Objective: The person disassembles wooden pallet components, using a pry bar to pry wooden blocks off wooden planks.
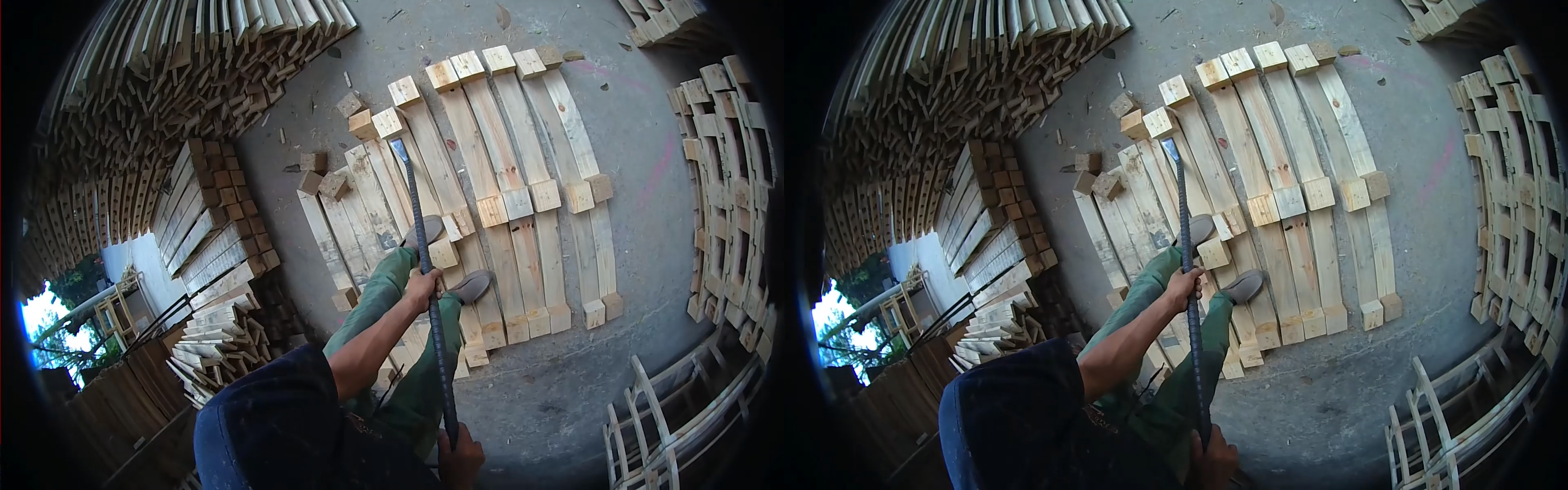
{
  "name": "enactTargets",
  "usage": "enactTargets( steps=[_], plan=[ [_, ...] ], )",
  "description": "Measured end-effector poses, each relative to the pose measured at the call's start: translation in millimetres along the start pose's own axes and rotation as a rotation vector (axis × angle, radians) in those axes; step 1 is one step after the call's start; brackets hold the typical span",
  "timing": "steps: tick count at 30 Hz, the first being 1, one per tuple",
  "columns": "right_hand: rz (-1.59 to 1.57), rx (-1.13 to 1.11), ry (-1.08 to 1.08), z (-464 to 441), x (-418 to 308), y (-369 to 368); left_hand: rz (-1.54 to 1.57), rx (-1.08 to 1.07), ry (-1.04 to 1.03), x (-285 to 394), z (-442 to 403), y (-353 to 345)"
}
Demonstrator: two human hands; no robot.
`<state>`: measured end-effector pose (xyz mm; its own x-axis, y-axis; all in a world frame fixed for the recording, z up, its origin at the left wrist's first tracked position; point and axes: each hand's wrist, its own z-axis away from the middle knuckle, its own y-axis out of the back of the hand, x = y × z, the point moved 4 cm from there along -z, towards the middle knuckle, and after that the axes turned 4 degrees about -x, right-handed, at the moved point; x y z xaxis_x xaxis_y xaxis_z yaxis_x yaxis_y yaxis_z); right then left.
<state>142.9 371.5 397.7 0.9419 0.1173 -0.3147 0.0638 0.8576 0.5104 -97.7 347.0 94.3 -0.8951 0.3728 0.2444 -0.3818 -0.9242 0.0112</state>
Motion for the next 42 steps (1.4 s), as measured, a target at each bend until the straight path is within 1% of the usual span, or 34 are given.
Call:
enactTargets(
  steps=[2, 3, 7, 9, 10, 11, 12, 13, 15, 16, 17, 18, 20, 21, 22, 24, 26, 28, 30, 31, 32, 33, 34, 35, 36, 37, 38, 39, 41, 42],
  plan=[
    [0.131, 0.232, 0.257, 20, -43, 21, 0.017, -0.014, 0.087, 12, 10, 6],
    [0.226, 0.336, 0.288, 27, -55, 23, -0.001, -0.019, 0.117, 16, 15, 8],
    [0.219, 0.291, 0.244, 29, -98, 30, -0.132, -0.038, 0.193, 51, 22, 13],
    [0.564, 0.194, 0.253, 26, -121, 16, -0.104, -0.031, 0.180, 78, 1, 28],
    [0.566, 0.187, 0.242, 24, -135, 11, -0.073, -0.030, 0.164, 89, -12, 34],
    [0.453, 0.255, 0.198, 17, -149, 9, -0.029, -0.002, 0.260, 92, -29, 41],
    [0.344, 0.338, 0.173, -1, -153, 8, -0.021, -0.020, 0.245, 99, -40, 30],
    [0.344, 0.329, 0.168, -4, -144, 3, -0.092, 0.022, 0.228, 89, -36, 33],
    [0.205, 0.113, -0.002, -6, -106, -21, -0.235, 0.106, 0.230, 63, -18, 38],
    [0.206, 0.113, -0.006, -4, -96, -26, -0.259, 0.114, 0.183, 51, -21, 38],
    [0.167, 0.091, -0.056, -6, -84, -33, -0.226, 0.097, 0.168, 40, -27, 38],
    [0.129, 0.060, -0.105, -8, -72, -39, -0.191, 0.087, 0.159, 32, -31, 38],
    [0.135, 0.026, -0.129, -1, -42, -50, -0.185, 0.132, 0.176, 5, -44, 38],
    [0.140, 0.053, -0.134, -9, -27, -55, -0.299, 0.185, 0.160, 13, -24, 26],
    [0.140, 0.082, -0.126, -16, -11, -55, -0.414, 0.201, 0.096, -13, -37, 29],
    [0.139, -0.014, -0.178, -22, 18, -58, -0.387, 0.277, 0.040, -13, -24, 12],
    [0.207, 0.017, -0.177, -28, 35, -59, -0.380, 0.257, 0.041, -13, -32, -2],
    [0.232, 0.006, -0.213, -29, 15, -40, -0.399, 0.263, 0.057, -4, -33, 8],
    [0.236, 0.034, -0.209, -22, -24, -27, -0.278, 0.127, 0.118, 11, -41, 14],
    [0.225, 0.071, -0.199, -19, -50, -23, -0.281, 0.133, 0.073, 28, -32, 19],
    [0.228, 0.028, -0.287, -12, -75, -22, -0.354, 0.103, 0.079, 40, -32, 30],
    [0.171, 0.042, -0.294, -4, -94, -30, -0.403, 0.095, 0.031, 56, -31, 42],
    [0.193, 0.009, -0.209, -3, -118, -37, -0.454, 0.080, 0.009, 80, -21, 49],
    [0.218, -0.025, -0.130, -1, -139, -41, -0.449, 0.074, 0.044, 96, -23, 60],
    [0.212, -0.027, -0.141, 0, -156, -43, -0.396, 0.038, 0.020, 114, -25, 69],
    [0.214, -0.012, -0.099, -1, -172, -44, -0.385, 0.047, 0.043, 118, -27, 73],
    [0.215, 0.004, -0.046, -5, -177, -45, -0.367, 0.062, 0.057, 119, -31, 74],
    [0.212, -0.002, -0.034, -7, -160, -50, -0.364, 0.075, 0.052, 109, -35, 72],
    [0.181, 0.055, -0.133, -15, -97, -70, -0.523, 0.195, 0.070, 72, -44, 59],
    [0.146, 0.107, -0.102, -24, -63, -78, -0.523, 0.260, 0.056, 53, -50, 48]
  ],
)
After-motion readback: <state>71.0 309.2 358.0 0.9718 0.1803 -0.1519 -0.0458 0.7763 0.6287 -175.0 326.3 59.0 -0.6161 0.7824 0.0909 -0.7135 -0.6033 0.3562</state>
